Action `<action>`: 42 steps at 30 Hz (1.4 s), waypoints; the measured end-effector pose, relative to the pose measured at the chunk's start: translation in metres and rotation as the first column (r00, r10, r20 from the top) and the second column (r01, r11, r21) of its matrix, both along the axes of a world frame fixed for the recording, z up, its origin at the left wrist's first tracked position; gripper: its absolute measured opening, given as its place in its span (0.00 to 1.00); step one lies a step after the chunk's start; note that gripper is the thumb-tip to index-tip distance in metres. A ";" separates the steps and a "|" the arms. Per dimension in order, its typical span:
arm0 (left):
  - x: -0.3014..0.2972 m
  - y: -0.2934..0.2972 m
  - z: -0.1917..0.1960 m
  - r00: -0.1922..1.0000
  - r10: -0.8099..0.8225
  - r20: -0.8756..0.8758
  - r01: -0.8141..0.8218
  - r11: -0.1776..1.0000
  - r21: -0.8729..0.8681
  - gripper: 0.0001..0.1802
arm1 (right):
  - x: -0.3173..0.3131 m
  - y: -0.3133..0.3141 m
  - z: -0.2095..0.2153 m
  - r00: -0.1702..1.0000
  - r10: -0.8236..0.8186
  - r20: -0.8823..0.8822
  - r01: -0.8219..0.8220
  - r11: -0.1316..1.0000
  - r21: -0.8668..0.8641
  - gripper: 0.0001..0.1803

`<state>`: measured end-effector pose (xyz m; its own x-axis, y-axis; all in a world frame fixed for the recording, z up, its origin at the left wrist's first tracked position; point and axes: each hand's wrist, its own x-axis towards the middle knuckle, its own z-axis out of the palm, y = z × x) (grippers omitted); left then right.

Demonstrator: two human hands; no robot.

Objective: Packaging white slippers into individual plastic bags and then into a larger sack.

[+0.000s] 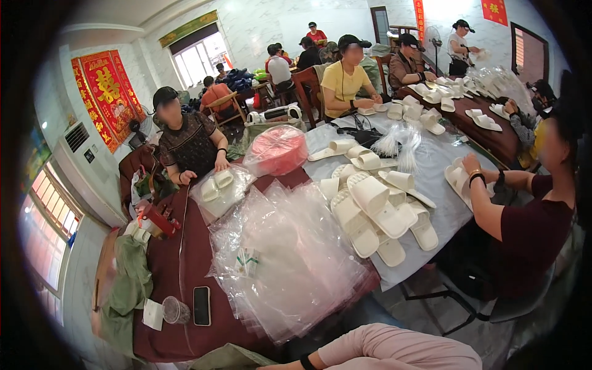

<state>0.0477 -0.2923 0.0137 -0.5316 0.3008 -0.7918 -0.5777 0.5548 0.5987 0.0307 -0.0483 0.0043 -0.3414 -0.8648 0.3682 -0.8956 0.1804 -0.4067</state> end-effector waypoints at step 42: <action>-0.077 0.082 0.077 0.769 -0.537 -0.347 0.418 0.833 -0.362 0.15 | -0.038 0.090 0.063 0.799 -0.578 -0.163 0.567 0.816 -0.115 0.24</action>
